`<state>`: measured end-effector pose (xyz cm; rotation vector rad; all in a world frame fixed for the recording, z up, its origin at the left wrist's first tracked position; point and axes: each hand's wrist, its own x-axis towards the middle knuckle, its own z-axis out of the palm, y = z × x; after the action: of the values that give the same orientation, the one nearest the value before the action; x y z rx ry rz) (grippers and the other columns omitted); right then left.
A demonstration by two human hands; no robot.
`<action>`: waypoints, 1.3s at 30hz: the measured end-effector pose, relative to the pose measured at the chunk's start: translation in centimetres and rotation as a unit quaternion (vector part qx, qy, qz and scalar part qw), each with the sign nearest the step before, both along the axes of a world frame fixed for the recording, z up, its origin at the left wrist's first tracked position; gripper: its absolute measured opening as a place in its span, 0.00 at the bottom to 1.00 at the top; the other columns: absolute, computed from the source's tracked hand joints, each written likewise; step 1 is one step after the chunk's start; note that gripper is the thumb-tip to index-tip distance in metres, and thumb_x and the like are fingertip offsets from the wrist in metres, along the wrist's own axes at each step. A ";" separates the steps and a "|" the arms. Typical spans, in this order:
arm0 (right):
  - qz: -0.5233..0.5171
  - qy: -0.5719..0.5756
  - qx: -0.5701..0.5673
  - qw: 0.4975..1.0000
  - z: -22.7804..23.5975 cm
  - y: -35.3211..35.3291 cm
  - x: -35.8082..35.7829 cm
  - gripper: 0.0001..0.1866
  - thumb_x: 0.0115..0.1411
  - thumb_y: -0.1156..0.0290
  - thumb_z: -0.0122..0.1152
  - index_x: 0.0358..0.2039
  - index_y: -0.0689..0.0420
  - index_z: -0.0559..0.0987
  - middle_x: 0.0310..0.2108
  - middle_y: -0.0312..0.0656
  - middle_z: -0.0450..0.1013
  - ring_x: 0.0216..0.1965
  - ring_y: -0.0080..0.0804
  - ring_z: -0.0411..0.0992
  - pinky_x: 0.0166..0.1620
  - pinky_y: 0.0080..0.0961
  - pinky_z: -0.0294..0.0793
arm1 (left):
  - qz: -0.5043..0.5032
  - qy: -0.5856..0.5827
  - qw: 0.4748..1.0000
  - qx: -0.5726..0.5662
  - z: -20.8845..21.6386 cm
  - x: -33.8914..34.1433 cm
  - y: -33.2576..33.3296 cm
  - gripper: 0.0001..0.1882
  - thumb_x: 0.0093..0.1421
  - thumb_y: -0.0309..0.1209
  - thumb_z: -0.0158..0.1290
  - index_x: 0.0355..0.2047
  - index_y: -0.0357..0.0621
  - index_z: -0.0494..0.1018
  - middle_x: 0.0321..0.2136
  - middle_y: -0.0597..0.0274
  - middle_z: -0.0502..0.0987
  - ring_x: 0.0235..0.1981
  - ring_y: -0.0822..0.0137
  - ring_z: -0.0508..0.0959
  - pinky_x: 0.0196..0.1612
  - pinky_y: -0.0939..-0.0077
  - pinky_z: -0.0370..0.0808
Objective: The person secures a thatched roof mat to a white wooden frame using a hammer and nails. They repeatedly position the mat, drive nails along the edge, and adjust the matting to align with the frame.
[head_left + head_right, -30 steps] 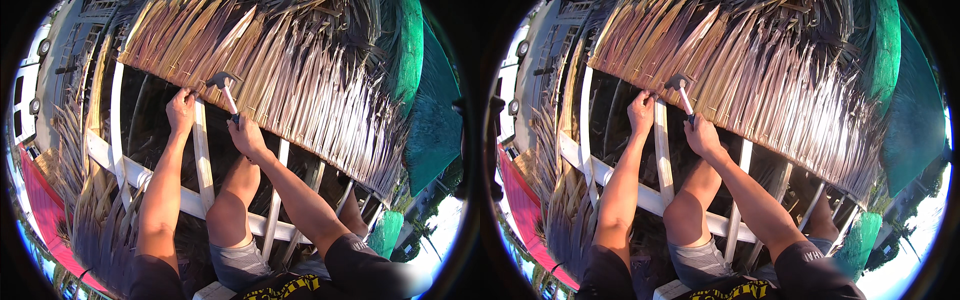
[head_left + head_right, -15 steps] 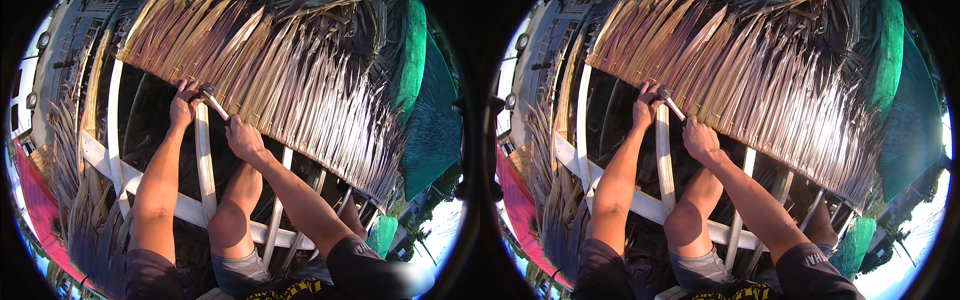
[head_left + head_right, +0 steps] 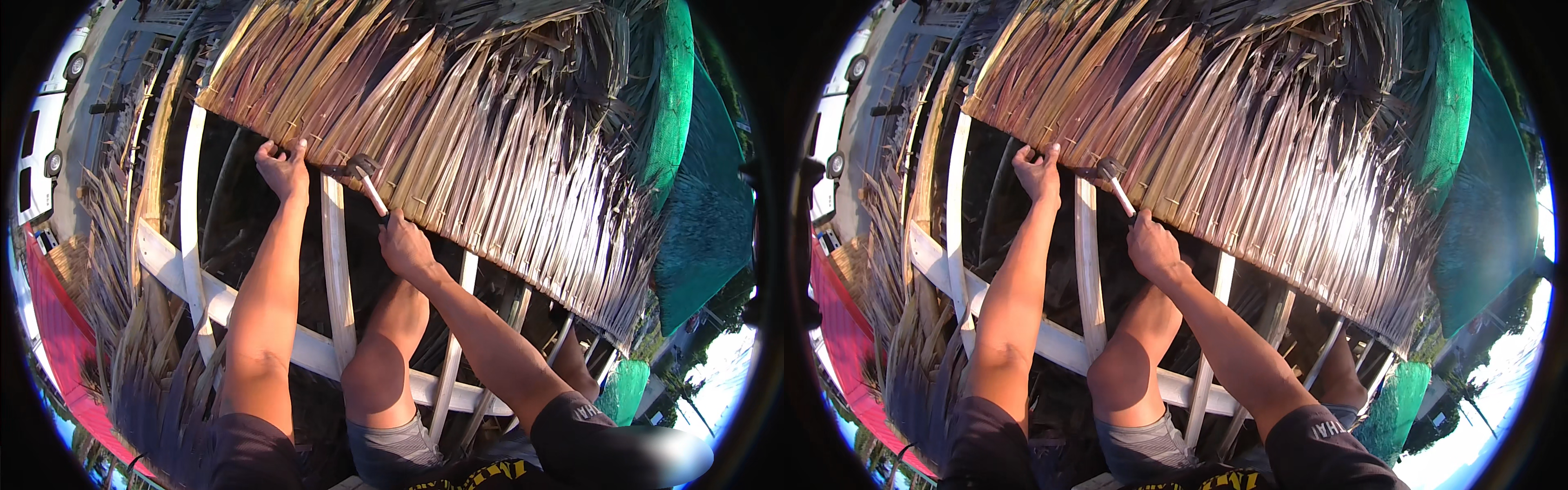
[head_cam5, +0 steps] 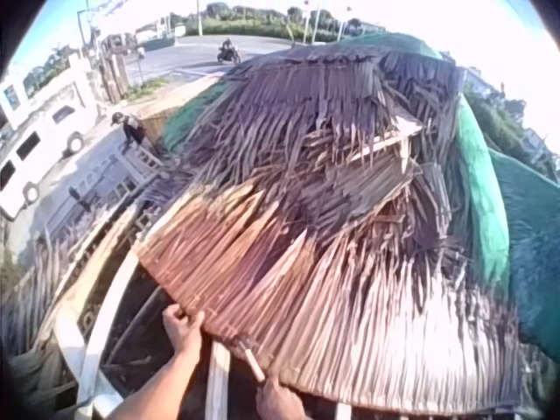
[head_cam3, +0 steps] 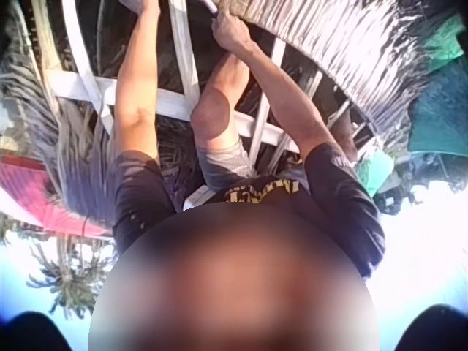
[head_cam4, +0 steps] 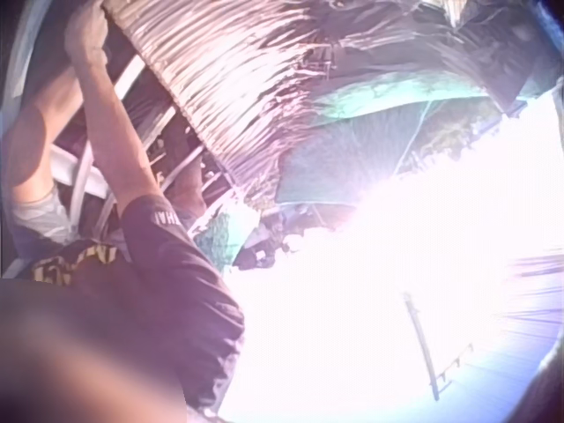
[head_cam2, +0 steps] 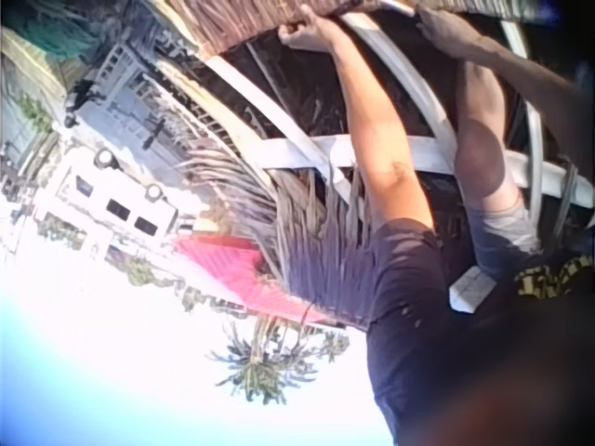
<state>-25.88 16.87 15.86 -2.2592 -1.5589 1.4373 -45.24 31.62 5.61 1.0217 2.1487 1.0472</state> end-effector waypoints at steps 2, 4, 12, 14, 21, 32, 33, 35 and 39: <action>-0.002 0.013 -0.015 1.000 0.0 0.1 0.0 0.15 0.67 0.64 0.52 0.41 0.65 0.66 0.32 0.65 0.77 0.35 0.67 0.77 0.41 0.57 0.76 | 0.041 -0.341 0.934 -0.100 -0.4 -0.5 1.1 0.27 0.55 0.28 0.68 0.51 0.44 0.66 0.44 0.61 0.75 0.44 0.63 0.75 0.45 0.66 0.72; 0.001 0.017 -0.003 1.000 1.0 0.4 0.3 0.17 0.68 0.63 0.52 0.42 0.67 0.66 0.31 0.66 0.76 0.36 0.68 0.76 0.42 0.56 0.75 | 0.013 -0.398 0.907 -0.141 -0.9 -1.1 1.6 0.26 0.55 0.27 0.67 0.51 0.47 0.66 0.44 0.63 0.75 0.41 0.66 0.74 0.41 0.67 0.71; -0.163 0.141 0.211 0.953 8.1 -1.6 0.4 0.15 0.63 0.73 0.61 0.44 0.65 0.67 0.30 0.62 0.74 0.36 0.65 0.76 0.37 0.52 0.74 | 0.022 -0.398 0.902 -0.165 -2.1 -2.1 0.7 0.25 0.56 0.28 0.65 0.51 0.51 0.66 0.44 0.65 0.75 0.39 0.68 0.75 0.34 0.69 0.68; -0.202 0.132 0.244 0.939 7.3 -0.4 -1.3 0.15 0.62 0.74 0.60 0.46 0.65 0.67 0.35 0.63 0.76 0.38 0.65 0.76 0.38 0.50 0.75 | 0.029 -0.378 0.912 -0.157 -1.9 -1.7 0.9 0.27 0.56 0.28 0.65 0.53 0.50 0.66 0.44 0.64 0.75 0.40 0.66 0.76 0.34 0.68 0.69; -0.095 0.103 0.318 0.938 6.5 4.7 -0.8 0.11 0.66 0.71 0.56 0.40 0.62 0.66 0.23 0.62 0.74 0.27 0.68 0.74 0.30 0.54 0.72 | 0.061 -0.378 0.905 -0.187 -1.6 -1.2 1.3 0.22 0.59 0.27 0.63 0.50 0.60 0.67 0.45 0.71 0.76 0.48 0.67 0.74 0.47 0.57 0.67; -0.085 0.031 0.083 0.992 1.5 6.0 -2.2 0.17 0.63 0.61 0.58 0.33 0.66 0.73 0.24 0.57 0.75 0.29 0.54 0.77 0.36 0.46 0.77 | -0.047 -0.116 0.989 -0.080 2.6 -1.0 -2.0 0.29 0.58 0.27 0.65 0.58 0.38 0.67 0.52 0.49 0.77 0.53 0.61 0.78 0.55 0.69 0.75; -0.097 0.052 0.116 0.987 2.3 7.3 -2.3 0.18 0.63 0.60 0.61 0.28 0.65 0.73 0.21 0.53 0.74 0.26 0.49 0.77 0.34 0.44 0.77 | -0.137 -0.119 0.983 -0.033 4.9 -1.5 -3.7 0.28 0.58 0.26 0.66 0.57 0.38 0.69 0.50 0.49 0.78 0.52 0.60 0.79 0.53 0.69 0.76; -0.134 0.120 0.073 0.981 4.1 9.5 -3.2 0.16 0.63 0.62 0.63 0.27 0.62 0.73 0.17 0.42 0.72 0.17 0.30 0.73 0.22 0.31 0.74 | -0.328 -0.285 0.900 0.031 8.8 -1.6 -5.1 0.22 0.56 0.19 0.64 0.51 0.39 0.73 0.44 0.52 0.82 0.44 0.62 0.83 0.47 0.72 0.79; -0.169 0.206 -0.003 0.964 6.1 12.0 -7.2 0.15 0.61 0.62 0.63 0.27 0.62 0.74 0.19 0.43 0.74 0.17 0.31 0.75 0.22 0.32 0.75 | -0.384 -0.156 0.910 0.027 14.5 -3.9 -3.2 0.16 0.55 0.12 0.61 0.43 0.37 0.75 0.34 0.60 0.83 0.36 0.73 0.82 0.42 0.76 0.80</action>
<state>-33.09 28.88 21.93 -1.9348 -0.9938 1.6636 -49.09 28.42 20.07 1.4387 1.2718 0.7974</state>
